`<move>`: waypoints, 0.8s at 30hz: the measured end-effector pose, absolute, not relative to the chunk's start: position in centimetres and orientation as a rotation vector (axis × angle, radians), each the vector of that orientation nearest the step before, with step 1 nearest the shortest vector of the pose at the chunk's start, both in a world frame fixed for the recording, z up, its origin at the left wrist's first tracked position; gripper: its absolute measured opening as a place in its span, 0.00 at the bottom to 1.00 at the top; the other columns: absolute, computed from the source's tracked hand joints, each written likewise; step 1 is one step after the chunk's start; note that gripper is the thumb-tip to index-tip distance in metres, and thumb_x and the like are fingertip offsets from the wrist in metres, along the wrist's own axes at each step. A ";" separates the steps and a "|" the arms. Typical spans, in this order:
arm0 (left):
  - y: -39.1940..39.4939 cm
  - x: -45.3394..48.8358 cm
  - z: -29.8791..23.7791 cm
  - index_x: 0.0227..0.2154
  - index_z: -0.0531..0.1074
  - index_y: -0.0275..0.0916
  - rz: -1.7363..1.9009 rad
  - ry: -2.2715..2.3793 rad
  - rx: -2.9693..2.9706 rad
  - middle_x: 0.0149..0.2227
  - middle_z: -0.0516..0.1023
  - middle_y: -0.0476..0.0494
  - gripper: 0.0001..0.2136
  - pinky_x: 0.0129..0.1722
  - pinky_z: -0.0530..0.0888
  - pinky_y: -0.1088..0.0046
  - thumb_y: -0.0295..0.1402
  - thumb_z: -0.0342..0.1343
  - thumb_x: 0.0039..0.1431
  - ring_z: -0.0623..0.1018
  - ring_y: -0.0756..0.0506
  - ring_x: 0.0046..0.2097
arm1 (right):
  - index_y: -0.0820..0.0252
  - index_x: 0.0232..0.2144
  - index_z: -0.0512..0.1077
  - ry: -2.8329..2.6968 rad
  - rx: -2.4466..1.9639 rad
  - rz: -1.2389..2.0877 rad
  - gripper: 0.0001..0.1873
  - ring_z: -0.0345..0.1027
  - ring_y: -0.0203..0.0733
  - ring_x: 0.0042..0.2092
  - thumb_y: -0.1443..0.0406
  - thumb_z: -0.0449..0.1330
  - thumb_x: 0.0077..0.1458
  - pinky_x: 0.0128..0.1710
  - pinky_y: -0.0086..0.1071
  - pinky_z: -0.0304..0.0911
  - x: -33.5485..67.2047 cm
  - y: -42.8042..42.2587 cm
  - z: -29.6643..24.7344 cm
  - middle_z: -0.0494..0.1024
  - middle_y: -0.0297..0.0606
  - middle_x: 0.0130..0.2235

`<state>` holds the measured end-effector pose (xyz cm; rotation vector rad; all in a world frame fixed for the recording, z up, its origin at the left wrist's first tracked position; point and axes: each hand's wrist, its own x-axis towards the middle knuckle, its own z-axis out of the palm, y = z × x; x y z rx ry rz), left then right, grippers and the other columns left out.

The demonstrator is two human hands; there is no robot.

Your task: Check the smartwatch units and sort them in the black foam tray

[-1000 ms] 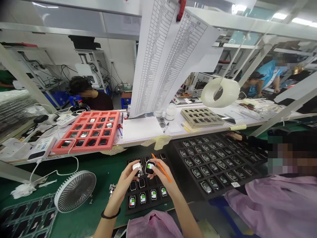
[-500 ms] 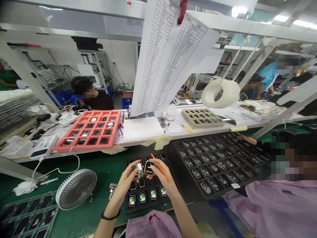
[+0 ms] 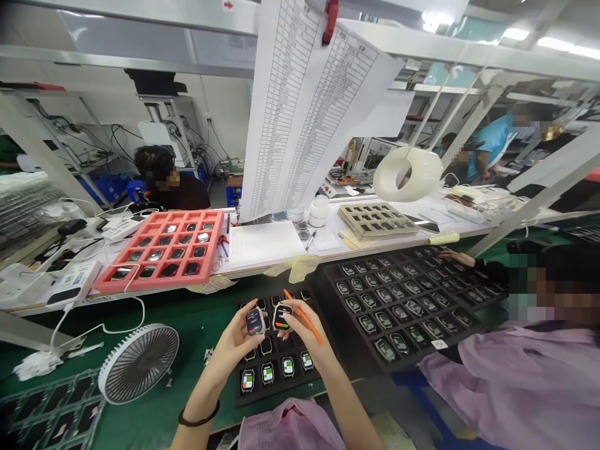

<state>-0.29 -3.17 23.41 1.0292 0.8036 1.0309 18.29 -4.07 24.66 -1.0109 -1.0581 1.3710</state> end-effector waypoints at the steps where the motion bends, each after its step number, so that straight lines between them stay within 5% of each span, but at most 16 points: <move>1: -3.3 -0.5 23.8 0.57 0.62 0.42 1.022 0.781 0.997 0.50 0.72 0.39 0.34 0.44 0.72 0.70 0.34 0.66 0.46 0.73 0.42 0.49 | 0.57 0.43 0.69 -1.056 -0.983 1.397 0.17 0.72 0.40 0.29 0.58 0.63 0.51 0.28 0.33 0.68 18.4 -4.2 24.8 0.74 0.36 0.34; 8: -3.8 -1.0 25.5 0.51 0.71 0.39 1.036 0.583 0.760 0.37 0.74 0.42 0.29 0.18 0.61 0.83 0.37 0.67 0.43 0.66 0.55 0.26 | 0.54 0.46 0.68 -1.020 -0.847 1.499 0.23 0.71 0.41 0.32 0.63 0.66 0.47 0.27 0.32 0.66 18.6 -4.3 25.3 0.73 0.37 0.37; 11: -3.7 -0.7 25.2 0.53 0.68 0.41 1.021 0.710 0.859 0.40 0.75 0.43 0.29 0.25 0.67 0.81 0.34 0.67 0.45 0.69 0.54 0.29 | 0.55 0.46 0.68 -1.021 -0.856 1.475 0.21 0.72 0.41 0.33 0.62 0.65 0.48 0.27 0.32 0.66 18.5 -4.3 25.3 0.73 0.38 0.37; 15: -3.4 -0.3 24.5 0.53 0.65 0.43 1.057 0.832 1.029 0.48 0.73 0.42 0.28 0.44 0.71 0.73 0.35 0.65 0.48 0.73 0.45 0.46 | 0.55 0.46 0.67 -1.080 -0.918 1.409 0.20 0.73 0.41 0.33 0.61 0.65 0.50 0.29 0.33 0.67 18.4 -4.3 25.1 0.73 0.39 0.40; 24: -2.8 0.2 23.2 0.51 0.66 0.42 1.095 0.914 1.155 0.39 0.72 0.44 0.24 0.29 0.70 0.74 0.45 0.59 0.52 0.71 0.50 0.31 | 0.54 0.46 0.66 -1.137 -0.964 1.357 0.21 0.73 0.42 0.34 0.60 0.64 0.50 0.30 0.34 0.69 18.1 -4.3 24.7 0.75 0.39 0.41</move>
